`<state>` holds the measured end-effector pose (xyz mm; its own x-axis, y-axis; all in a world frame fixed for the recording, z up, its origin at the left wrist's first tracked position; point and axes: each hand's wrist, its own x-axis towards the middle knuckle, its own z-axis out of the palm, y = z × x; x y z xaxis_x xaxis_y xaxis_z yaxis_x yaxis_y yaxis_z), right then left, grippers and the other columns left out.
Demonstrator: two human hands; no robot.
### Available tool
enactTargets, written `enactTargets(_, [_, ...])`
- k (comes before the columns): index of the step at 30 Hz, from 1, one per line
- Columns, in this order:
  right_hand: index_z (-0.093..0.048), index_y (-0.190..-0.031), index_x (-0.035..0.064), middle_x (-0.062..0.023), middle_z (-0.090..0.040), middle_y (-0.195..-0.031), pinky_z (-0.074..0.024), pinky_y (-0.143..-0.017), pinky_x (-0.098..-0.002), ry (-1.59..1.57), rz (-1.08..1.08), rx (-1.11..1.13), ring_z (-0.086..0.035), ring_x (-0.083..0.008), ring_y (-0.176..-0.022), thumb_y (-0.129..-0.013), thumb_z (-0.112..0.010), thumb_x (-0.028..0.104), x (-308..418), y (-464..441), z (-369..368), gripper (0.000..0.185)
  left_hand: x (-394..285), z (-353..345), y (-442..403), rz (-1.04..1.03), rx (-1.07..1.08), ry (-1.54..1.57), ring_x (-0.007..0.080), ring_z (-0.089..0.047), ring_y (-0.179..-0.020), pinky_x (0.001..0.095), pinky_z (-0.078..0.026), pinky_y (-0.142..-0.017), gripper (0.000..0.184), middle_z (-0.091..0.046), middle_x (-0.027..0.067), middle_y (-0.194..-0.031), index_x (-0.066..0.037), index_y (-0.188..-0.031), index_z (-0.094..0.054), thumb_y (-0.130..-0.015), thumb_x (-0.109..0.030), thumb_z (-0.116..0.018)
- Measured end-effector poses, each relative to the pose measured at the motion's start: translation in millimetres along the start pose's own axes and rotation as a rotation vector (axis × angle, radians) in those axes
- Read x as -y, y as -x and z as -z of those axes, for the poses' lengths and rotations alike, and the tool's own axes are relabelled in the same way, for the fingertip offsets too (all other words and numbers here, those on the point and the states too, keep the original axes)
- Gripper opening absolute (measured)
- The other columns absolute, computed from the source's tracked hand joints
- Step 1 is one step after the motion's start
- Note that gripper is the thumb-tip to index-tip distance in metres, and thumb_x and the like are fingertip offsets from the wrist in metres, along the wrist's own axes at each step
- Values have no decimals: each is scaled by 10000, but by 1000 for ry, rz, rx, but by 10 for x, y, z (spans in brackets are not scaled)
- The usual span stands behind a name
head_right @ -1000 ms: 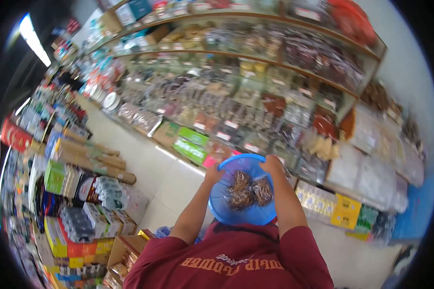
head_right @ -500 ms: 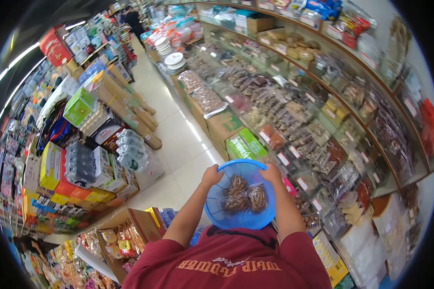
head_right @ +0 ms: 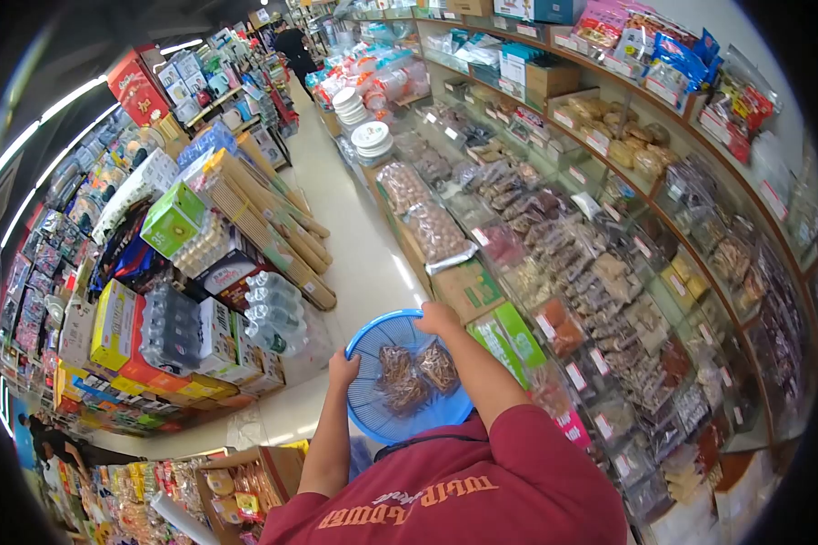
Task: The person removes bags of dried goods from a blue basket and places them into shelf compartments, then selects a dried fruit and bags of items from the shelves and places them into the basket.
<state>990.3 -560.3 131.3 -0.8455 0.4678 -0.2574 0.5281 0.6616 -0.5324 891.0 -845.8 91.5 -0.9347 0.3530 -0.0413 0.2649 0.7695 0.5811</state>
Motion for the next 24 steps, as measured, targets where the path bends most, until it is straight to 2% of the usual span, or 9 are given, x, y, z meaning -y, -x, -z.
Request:
enactTargets(3, [-683,-932,93,-173,-670,-992,-499,-825,-435,-31,25,-6,-634,-342,-957,-714,-643,417,212,-512,165,392,-111,82,-561,-10,-41,-47,410,-633,-901,459,-494,-812,402,-659,250,-930,3,-1018,-641,-741,-288,-656])
enactTargets(8, [-673,-1003,97,-178,-667,-1014,-508,-822,-434,-15,52,48,-637,-342,-961,-712,-648,445,-40,-1381,197,454,-377,93,-1325,-29,22,-131,409,-626,-923,471,-493,-819,415,-656,242,-942,-16,-1008,-641,-748,-339,-652])
enactTargets(10, [-674,-964,86,-185,-670,-977,-506,-801,-435,-188,110,60,-640,-347,-931,-713,-657,458,-202,-1521,68,448,-504,82,-1449,-24,24,-119,427,-619,-886,485,-495,-776,345,-647,252,-912,-9,-964,-603,-750,-279,-632])
enactTargets(11, [-674,-964,86,-185,-670,-977,-506,-801,-435,-171,100,101,-640,-347,-931,-713,-657,458,-209,-1522,47,448,-615,118,-1487,-14,16,-151,427,-619,-882,490,-495,-769,329,-648,250,-908,-12,-948,-601,-752,-274,-637])
enactTargets(14, [-672,-869,62,-191,-675,-906,-505,-774,-437,-97,54,-36,-644,-360,-869,-727,-662,430,-7,-1715,327,395,-854,259,-1720,10,-13,-155,426,-618,-876,498,-495,-761,312,-649,248,-896,-14,-929,-595,-756,-268,-648])
enactTargets(18, [-673,-840,59,-191,-676,-872,-506,-770,-434,-203,55,72,-646,-360,-851,-728,-665,419,102,-2039,405,377,-680,171,-2141,-1,23,-137,418,-623,-863,497,-498,-765,327,-650,240,-876,-21,-927,-593,-751,-289,-659])
enactTargets(20, [-687,-865,64,-195,-677,-887,-508,-771,-431,-180,36,54,-648,-355,-862,-726,-665,419,150,-2123,391,382,-577,121,-2298,-22,44,-141,416,-623,-856,499,-497,-763,323,-651,235,-872,-26,-907,-598,-747,-302,-653])
enactTargets(22, [-701,-903,75,-197,-677,-904,-508,-780,-428,-161,35,20,-649,-351,-881,-728,-654,420,176,-2318,333,389,-663,133,-2447,64,90,-173,406,-622,-898,486,-497,-801,340,-653,236,-927,-24,-961,-583,-761,-287,-661])
enactTargets(24, [-702,-903,79,-198,-677,-903,-508,-784,-430,-125,22,-1,-649,-353,-882,-730,-648,422,227,-2562,342,388,-652,115,-2724,61,101,-150,406,-621,-907,484,-495,-807,344,-652,236,-936,-26,-970,-584,-761,-289,-659])
